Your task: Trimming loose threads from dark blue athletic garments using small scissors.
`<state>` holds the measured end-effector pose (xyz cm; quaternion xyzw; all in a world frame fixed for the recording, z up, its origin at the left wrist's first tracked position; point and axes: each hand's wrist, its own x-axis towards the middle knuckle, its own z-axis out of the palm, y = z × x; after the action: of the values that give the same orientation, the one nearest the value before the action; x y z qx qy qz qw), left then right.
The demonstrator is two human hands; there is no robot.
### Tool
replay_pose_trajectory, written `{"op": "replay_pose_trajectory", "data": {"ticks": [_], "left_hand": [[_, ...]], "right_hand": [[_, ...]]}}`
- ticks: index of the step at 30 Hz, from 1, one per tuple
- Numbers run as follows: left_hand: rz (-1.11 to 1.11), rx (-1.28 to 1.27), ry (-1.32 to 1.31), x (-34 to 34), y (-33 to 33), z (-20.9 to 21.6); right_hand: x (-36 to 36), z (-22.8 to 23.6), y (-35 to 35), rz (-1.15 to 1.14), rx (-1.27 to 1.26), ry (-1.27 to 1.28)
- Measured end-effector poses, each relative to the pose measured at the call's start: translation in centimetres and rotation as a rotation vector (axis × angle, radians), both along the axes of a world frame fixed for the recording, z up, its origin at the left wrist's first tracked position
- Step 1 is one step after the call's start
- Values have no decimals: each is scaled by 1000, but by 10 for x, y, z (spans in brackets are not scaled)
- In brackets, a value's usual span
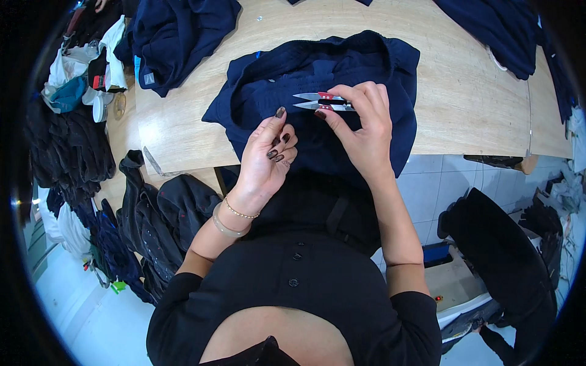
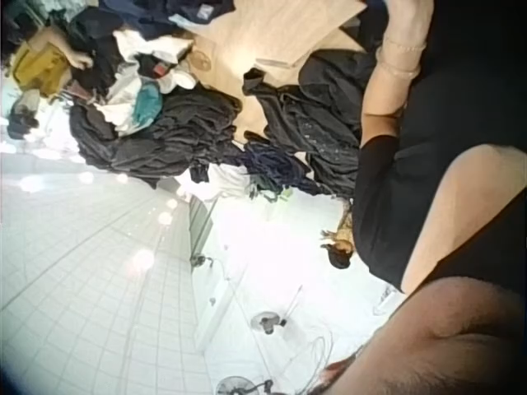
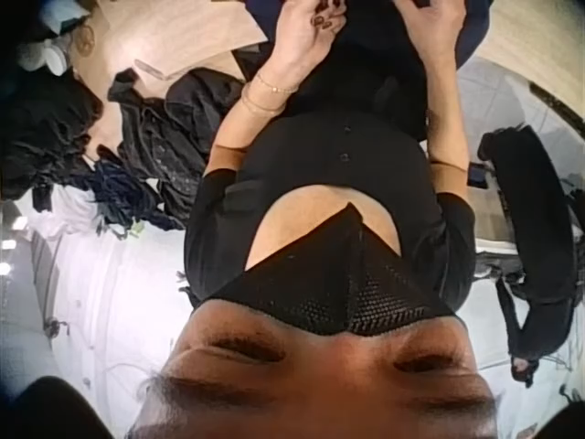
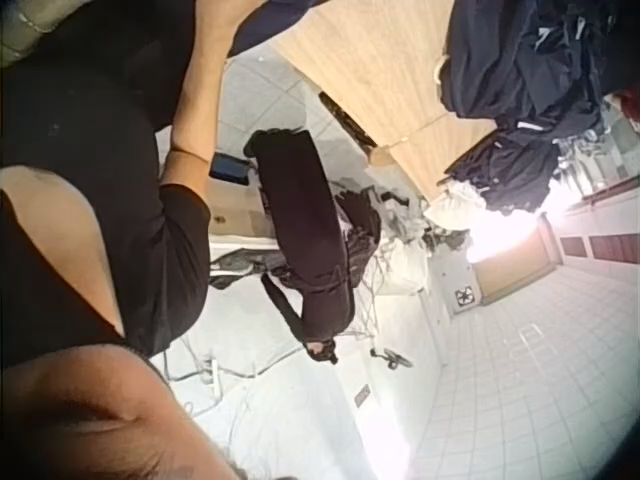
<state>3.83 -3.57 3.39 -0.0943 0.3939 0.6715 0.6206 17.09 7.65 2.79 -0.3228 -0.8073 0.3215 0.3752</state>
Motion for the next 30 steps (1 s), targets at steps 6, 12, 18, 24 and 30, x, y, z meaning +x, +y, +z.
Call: {"op": "replay_pose_trajectory", "data": {"ticks": [6,12,18,24,30], "left_hand": [[10,-8,16,1,1,1],[-8,30,99,1,1,3],[-22,9,115,1,2,-1],[-18,52,108,-9,2,-1],[-13,38,124,-3,5,0]], "right_hand": [[-13,-1,-5,3,-199,154],[-25,2,-4,95,-139,83],[-33,-6,-5,96,-547,307],[-22,0,7,-30,-729,473],[-37,-1,-10,85,-110,110]]}}
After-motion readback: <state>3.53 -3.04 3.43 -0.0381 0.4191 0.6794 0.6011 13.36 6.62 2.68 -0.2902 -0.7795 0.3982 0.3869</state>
